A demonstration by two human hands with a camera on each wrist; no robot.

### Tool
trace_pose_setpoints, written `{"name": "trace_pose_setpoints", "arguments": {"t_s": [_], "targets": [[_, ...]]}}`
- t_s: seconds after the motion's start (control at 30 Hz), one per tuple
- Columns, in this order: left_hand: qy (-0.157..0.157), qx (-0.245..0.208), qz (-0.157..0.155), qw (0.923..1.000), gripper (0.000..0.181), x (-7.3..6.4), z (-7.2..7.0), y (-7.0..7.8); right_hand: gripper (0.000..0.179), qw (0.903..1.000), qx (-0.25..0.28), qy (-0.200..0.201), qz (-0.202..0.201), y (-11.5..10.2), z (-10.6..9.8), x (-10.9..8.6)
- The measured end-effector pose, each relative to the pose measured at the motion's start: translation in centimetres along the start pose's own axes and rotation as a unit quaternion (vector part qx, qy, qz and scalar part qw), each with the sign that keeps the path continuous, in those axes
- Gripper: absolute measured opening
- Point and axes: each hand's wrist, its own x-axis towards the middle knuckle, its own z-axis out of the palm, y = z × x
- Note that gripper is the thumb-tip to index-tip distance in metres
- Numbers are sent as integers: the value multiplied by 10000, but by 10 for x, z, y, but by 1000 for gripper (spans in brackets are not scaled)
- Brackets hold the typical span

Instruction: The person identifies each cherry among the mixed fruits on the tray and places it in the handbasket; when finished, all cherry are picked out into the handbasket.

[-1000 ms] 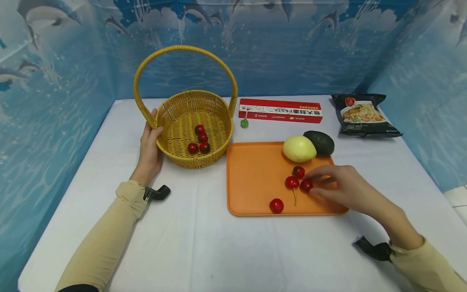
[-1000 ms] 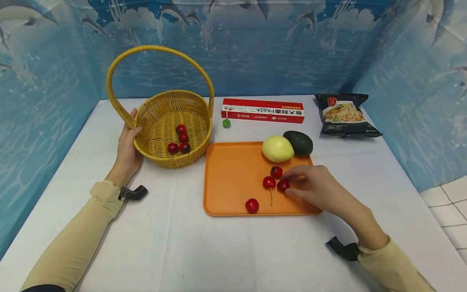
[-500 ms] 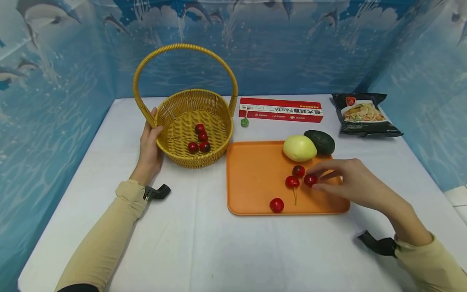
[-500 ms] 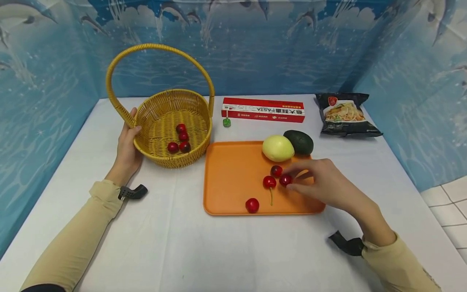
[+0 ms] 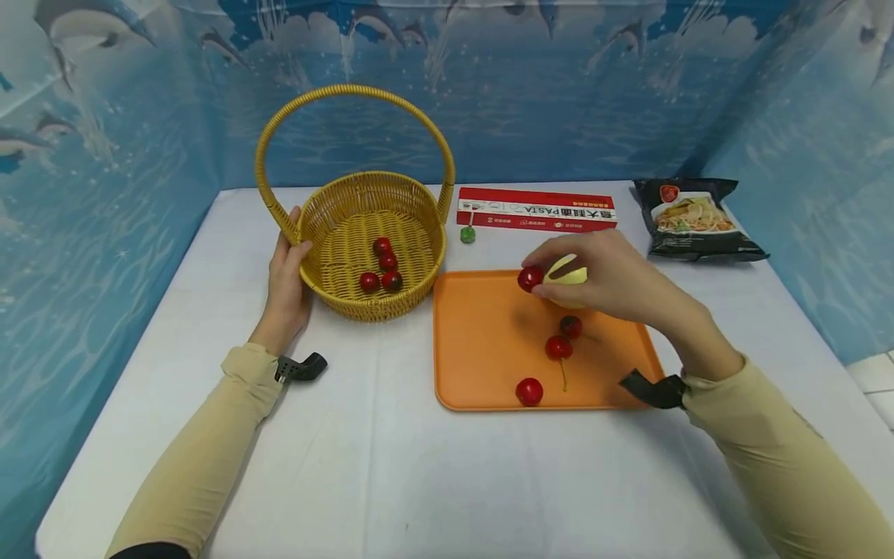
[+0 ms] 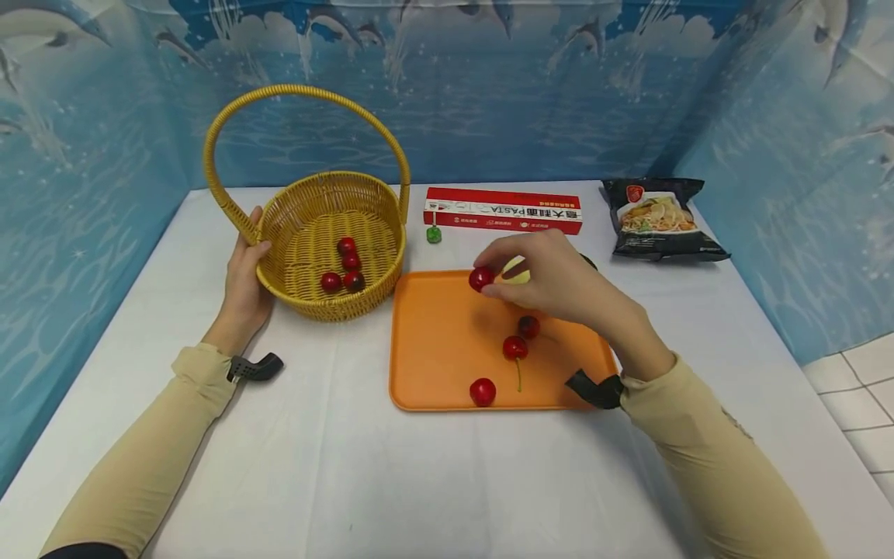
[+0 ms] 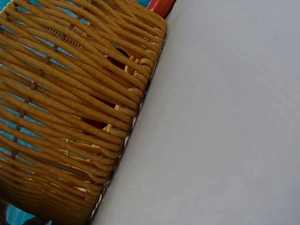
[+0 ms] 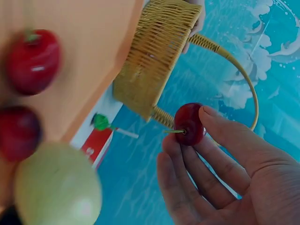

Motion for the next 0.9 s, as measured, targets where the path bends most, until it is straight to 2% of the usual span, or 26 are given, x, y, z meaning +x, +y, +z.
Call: {"name": "trace_pose_setpoints", "arguments": {"t_s": [0.3,0.5,0.7,0.9], "targets": [[48,29,13,10000,65,1,1,-1,34,9991,375,152,-109,-22,17,57],[64,-4,-7,10000,64,0,0,-2,32,9974,585,158,-389,-36,35,88],[64,1,9,10000,65,1,1,-2,31,9964,710,192,-429,-47,51,106],[95,36,41,9999,65,1,1,-1,36,9972,669,161,-298,-48,59,112]]}}
